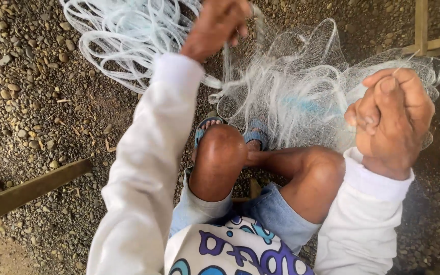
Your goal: Repairing or assembling a fishing net by threading line through the mesh loops.
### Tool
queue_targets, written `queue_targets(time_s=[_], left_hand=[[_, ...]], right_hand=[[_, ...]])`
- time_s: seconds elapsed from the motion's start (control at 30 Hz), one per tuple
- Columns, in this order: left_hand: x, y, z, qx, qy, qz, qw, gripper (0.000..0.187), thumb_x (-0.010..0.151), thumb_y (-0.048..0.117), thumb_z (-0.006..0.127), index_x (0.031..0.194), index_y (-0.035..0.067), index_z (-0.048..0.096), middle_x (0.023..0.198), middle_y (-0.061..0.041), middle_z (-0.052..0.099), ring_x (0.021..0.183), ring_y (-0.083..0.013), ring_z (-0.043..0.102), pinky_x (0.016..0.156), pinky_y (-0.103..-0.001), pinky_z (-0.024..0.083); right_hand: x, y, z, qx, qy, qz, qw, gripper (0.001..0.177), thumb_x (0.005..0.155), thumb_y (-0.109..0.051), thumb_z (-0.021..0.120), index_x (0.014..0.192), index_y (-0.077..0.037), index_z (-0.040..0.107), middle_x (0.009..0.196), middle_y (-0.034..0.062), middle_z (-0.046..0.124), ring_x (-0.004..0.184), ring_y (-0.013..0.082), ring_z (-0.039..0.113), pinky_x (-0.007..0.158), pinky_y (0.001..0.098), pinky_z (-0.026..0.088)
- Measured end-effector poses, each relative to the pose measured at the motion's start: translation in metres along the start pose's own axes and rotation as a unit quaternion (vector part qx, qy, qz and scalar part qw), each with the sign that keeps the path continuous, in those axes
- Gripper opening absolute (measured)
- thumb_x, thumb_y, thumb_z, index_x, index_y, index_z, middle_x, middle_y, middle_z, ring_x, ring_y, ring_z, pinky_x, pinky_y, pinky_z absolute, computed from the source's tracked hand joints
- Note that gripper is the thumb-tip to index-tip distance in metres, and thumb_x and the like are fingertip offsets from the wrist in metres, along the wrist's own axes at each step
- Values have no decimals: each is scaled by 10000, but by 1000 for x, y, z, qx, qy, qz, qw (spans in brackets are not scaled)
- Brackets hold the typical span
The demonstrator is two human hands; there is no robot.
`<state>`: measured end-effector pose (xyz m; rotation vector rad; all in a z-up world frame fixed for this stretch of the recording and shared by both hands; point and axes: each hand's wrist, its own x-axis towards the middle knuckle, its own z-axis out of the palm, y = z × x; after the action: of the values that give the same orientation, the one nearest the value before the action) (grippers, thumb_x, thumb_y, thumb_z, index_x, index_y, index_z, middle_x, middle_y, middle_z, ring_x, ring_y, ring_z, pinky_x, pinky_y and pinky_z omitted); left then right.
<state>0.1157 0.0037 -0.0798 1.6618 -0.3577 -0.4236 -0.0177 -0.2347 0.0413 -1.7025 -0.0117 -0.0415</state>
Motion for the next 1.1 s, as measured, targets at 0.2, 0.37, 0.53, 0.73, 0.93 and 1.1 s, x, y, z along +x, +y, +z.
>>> queue_targets(time_s=[0.2,0.37,0.53,0.73,0.93,1.1], left_hand=[[-157,22,-85,273,373,452,763,76,786,-161,572,839,-107,565,1049,-131,503,859,-266,428,763,-408,367],[-253,-44,26,-382,287,27,878,173,789,29,441,736,141,562,693,16,588,607,-78,541,642,-271,500],[-310,-188,119,-394,296,-334,804,108,897,103,441,893,31,522,801,-115,569,690,-191,555,656,-301,499],[-282,-197,129,-354,226,-402,814,160,828,149,510,942,81,600,929,-128,618,850,-238,568,761,-356,454],[-262,-221,90,-249,16,-369,895,319,802,280,549,1094,159,583,1063,-22,531,926,-152,428,773,-283,280],[-256,-171,54,-437,-161,-234,853,513,830,455,469,1078,16,562,842,-101,623,732,-166,587,571,-246,478]], right_hand=[[12,18,-7,29,72,8,997,151,1007,-256,430,932,-131,469,509,-61,282,415,35,251,429,183,304],[17,15,10,24,52,42,997,208,966,-325,470,926,-121,478,495,-55,293,418,31,268,443,187,337],[20,21,28,-3,1,49,999,230,952,-325,481,943,-96,482,510,-44,316,421,32,281,424,178,349],[20,12,29,22,-11,111,994,171,942,-286,510,927,-118,484,518,-70,321,417,21,275,432,174,341],[-3,-14,3,126,-65,116,983,168,952,-295,486,955,-132,446,496,-73,218,401,2,211,468,141,300],[-14,-5,-25,220,-135,139,956,98,998,-249,420,1034,-202,497,534,-65,221,420,27,201,519,176,314]])
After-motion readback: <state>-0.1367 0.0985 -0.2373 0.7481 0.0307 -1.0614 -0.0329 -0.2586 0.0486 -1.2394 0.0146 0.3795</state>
